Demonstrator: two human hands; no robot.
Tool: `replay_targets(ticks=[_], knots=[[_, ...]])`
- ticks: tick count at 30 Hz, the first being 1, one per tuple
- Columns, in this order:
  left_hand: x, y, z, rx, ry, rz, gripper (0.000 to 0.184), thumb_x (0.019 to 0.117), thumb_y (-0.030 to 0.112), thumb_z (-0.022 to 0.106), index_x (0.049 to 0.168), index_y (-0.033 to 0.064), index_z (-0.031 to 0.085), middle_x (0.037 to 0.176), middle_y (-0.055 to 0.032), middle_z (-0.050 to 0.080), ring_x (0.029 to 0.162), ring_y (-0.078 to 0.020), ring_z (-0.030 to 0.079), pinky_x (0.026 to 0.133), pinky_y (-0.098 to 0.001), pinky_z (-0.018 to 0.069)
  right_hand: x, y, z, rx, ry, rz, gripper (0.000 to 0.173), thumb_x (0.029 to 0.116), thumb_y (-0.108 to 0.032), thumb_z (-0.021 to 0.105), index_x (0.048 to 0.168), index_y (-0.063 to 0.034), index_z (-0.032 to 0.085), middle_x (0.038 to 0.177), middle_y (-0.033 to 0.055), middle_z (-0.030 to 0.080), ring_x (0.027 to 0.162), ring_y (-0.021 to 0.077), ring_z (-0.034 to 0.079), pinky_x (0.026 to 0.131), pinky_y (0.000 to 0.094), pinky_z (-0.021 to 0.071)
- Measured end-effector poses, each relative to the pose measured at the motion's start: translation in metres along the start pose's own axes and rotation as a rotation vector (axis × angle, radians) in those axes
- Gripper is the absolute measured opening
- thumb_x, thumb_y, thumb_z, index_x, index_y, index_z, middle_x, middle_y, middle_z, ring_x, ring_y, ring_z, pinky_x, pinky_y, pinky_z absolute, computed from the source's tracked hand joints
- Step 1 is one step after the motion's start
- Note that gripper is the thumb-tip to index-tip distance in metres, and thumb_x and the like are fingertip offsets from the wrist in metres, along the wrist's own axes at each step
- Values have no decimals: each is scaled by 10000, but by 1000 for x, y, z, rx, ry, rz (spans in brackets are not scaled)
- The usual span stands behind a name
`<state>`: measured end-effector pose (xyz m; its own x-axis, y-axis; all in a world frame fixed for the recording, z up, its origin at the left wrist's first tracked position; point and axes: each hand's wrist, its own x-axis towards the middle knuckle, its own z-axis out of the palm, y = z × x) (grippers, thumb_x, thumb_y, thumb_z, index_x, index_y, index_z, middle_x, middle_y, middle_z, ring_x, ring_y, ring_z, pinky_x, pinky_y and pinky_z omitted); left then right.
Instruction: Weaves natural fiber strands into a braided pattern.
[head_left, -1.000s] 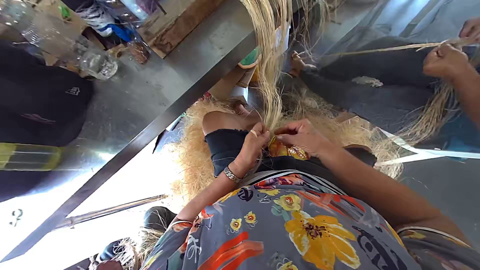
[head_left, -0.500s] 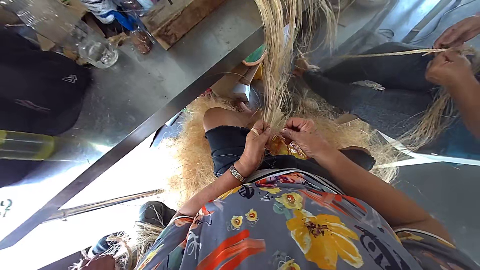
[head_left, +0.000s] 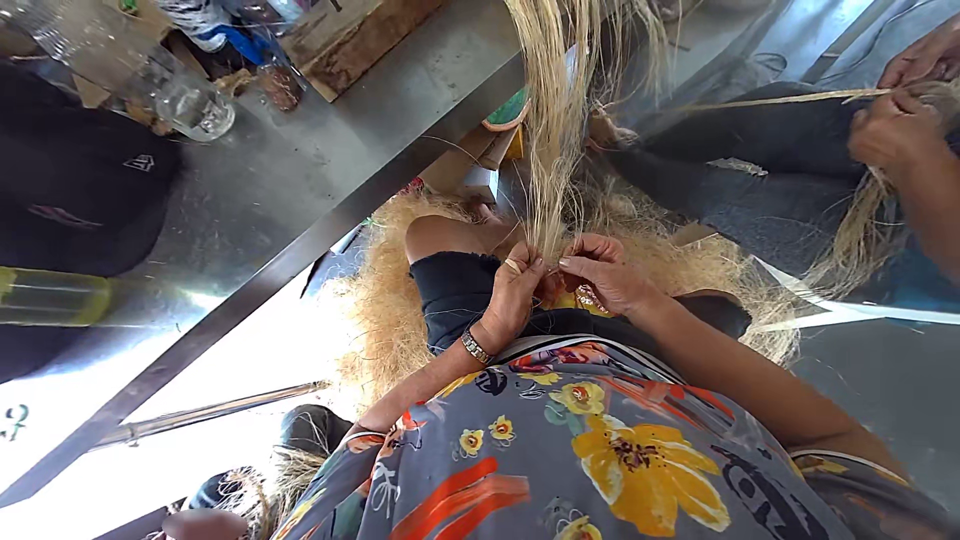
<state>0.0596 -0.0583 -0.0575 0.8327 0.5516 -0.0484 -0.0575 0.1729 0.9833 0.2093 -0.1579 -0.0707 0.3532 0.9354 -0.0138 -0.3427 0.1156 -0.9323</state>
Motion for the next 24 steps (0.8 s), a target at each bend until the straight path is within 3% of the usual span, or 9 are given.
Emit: replay_targets(ticks=[4, 8, 10, 13, 14, 16, 18, 21, 24], knots=[[-3, 4, 5, 101, -25, -33, 125, 1075, 96, 430, 1089, 64, 549, 727, -20, 635, 595, -92, 630, 593, -254, 566, 1, -6, 8, -49, 34, -12, 96, 922, 16, 678, 886, -73, 667, 751, -13, 677, 610, 53, 628, 584, 216, 566], [-8, 9, 2, 42, 16, -3, 160, 1077, 135, 365, 1104, 129, 523, 726, -12, 614, 582, -91, 610, 579, -242, 553, 0, -4, 5, -64, 41, -11, 137, 908, 33, 685, 836, -81, 662, 698, -27, 660, 576, 47, 610, 576, 208, 557], [-5, 3, 3, 47, 19, -6, 145, 1076, 110, 374, 1097, 116, 518, 738, -2, 614, 578, -77, 606, 564, -231, 549, -1, -4, 6, -56, 10, 19, 126, 926, 17, 661, 857, -87, 643, 706, -28, 652, 585, 51, 614, 576, 216, 560], [0, -5, 3, 175, -2, 0, 136, 1062, 81, 422, 1134, 68, 537, 775, 10, 565, 580, -30, 500, 531, -186, 439, 4, -3, 5, -213, 9, -20, 107, 891, 34, 609, 898, -70, 588, 743, -18, 627, 597, 46, 602, 548, 218, 543], [-2, 0, 2, 256, -29, -17, 146, 1054, 88, 432, 1159, 69, 533, 800, 5, 550, 590, -25, 484, 540, -183, 429, 6, -5, 0, -378, 54, -81, 69, 874, 19, 610, 897, -43, 596, 751, -1, 616, 602, 53, 581, 548, 228, 518], [-9, 17, 1, 436, -94, -109, 179, 1058, 109, 447, 1209, 68, 536, 775, -17, 527, 557, -52, 441, 522, -211, 402, 12, -17, -21, -726, 206, -186, 72, 891, -32, 599, 909, 34, 622, 787, 101, 615, 652, 157, 578, 594, 348, 503], [-8, 15, -9, 570, -160, -186, 187, 1067, 148, 459, 1137, 49, 601, 728, -36, 518, 561, -98, 440, 535, -275, 388, 15, -36, -57, -787, 399, -170, 172, 946, -56, 585, 1001, 106, 606, 891, 186, 641, 746, 243, 642, 694, 444, 567], [-8, -8, -32, 544, -165, -158, 225, 1040, 147, 461, 981, 47, 654, 730, 11, 527, 584, -52, 432, 559, -238, 375, 13, -56, -119, -553, 682, -151, 211, 942, -105, 627, 1079, 29, 540, 896, 58, 606, 685, 125, 636, 673, 352, 604], [-10, -16, -43, 403, -96, -173, 192, 999, 133, 445, 941, 84, 622, 702, 56, 502, 565, -12, 420, 546, -186, 369, -2, -73, -146, -532, 786, -156, 187, 902, -86, 674, 1018, -46, 533, 847, -11, 585, 637, 73, 615, 643, 292, 599]])
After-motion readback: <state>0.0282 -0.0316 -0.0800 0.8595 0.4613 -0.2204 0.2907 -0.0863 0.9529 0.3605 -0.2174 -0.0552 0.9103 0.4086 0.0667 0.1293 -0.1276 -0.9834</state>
